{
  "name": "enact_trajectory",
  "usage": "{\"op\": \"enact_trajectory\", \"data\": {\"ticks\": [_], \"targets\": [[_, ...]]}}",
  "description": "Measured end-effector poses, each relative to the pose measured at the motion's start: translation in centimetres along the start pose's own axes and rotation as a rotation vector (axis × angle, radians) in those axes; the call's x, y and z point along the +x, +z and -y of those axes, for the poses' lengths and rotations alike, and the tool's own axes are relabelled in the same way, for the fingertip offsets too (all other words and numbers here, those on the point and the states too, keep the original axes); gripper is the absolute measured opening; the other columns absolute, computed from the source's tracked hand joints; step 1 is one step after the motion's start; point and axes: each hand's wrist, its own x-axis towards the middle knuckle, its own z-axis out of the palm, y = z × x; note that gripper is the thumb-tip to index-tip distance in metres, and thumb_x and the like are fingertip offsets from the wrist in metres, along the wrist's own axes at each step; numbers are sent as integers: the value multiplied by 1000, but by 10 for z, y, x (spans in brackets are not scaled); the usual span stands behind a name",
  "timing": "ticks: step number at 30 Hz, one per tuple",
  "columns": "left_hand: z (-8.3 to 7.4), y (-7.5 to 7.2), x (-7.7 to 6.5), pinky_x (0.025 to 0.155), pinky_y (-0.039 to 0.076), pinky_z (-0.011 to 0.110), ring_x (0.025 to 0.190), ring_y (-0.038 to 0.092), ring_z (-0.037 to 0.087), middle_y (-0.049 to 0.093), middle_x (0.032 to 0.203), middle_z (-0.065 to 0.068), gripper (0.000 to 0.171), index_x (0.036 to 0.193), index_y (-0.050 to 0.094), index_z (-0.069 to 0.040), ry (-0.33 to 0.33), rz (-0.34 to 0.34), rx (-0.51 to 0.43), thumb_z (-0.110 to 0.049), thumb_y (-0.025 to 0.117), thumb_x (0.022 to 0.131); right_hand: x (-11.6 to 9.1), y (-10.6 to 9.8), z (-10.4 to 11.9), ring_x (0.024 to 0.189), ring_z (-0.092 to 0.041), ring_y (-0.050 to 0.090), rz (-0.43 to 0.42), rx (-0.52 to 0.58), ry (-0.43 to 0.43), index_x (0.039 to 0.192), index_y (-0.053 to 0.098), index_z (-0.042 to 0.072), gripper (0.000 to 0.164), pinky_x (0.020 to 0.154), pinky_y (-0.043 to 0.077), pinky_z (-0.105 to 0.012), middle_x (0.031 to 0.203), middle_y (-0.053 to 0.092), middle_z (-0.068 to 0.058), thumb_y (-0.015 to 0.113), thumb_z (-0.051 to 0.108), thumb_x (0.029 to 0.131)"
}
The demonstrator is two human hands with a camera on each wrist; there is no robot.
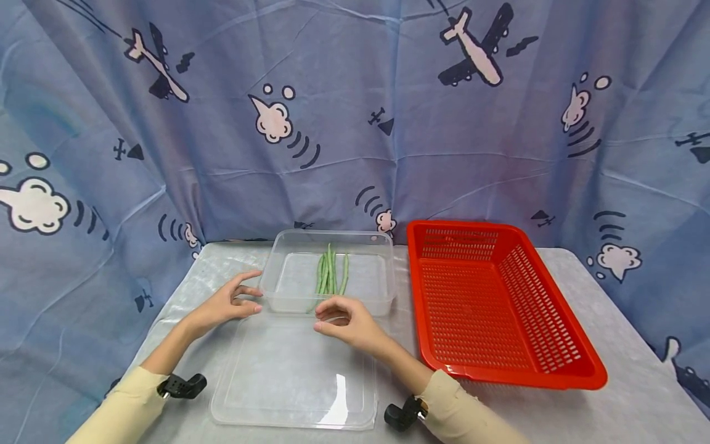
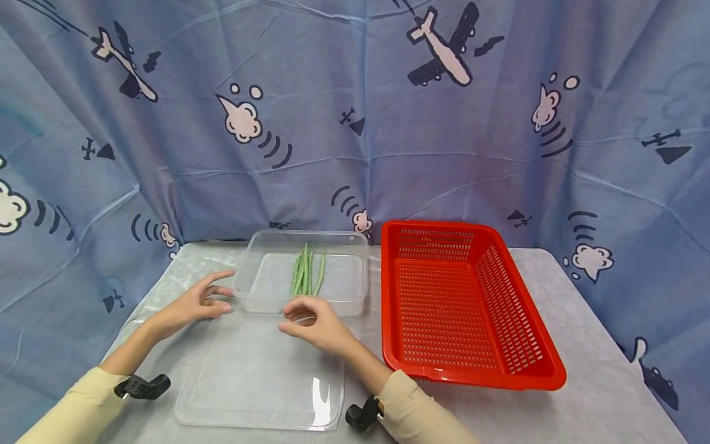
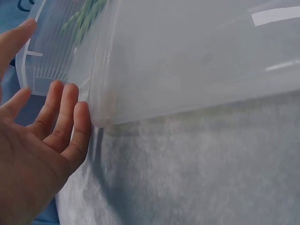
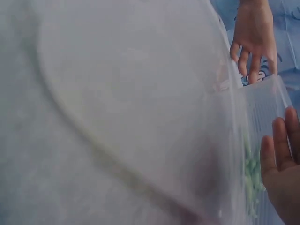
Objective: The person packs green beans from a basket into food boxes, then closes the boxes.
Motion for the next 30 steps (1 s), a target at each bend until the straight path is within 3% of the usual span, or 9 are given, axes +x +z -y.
{"op": "enact_trajectory", "data": {"ticks": [9, 17, 23, 30], "targets": [[5, -3, -13, 92, 50, 37, 123, 52, 45, 49, 139, 30, 71, 150, 42, 3, 5, -9, 86, -15, 79, 91, -20, -16, -14, 102, -31, 66, -117, -60, 4, 112, 66, -11, 27, 89, 54, -39, 111, 66, -25, 75, 5, 93], [6, -1, -18, 91, 51, 41, 121, 54, 42, 50, 137, 27, 71, 147, 47, 2, -23, 3, 164, -19, 82, 89, -39, -26, -18, 103, -36, 66, -288, -196, -12, 107, 72, -4, 25, 90, 51, -53, 107, 70, -17, 82, 7, 86], [5, 0, -22, 91, 51, 42, 118, 56, 42, 52, 136, 28, 71, 145, 48, 4, -5, -17, 186, -18, 83, 87, -52, -30, -20, 108, -32, 65, -368, -259, 13, 108, 73, -1, 31, 94, 49, -55, 110, 71, -8, 86, 10, 83], [8, 2, -25, 95, 48, 49, 116, 57, 42, 55, 133, 28, 72, 141, 52, 8, 45, -24, 239, -14, 87, 82, -61, -33, -25, 99, -32, 66, -430, -379, 33, 108, 74, -1, 42, 77, 54, -41, 107, 72, -8, 93, 8, 72]]}}
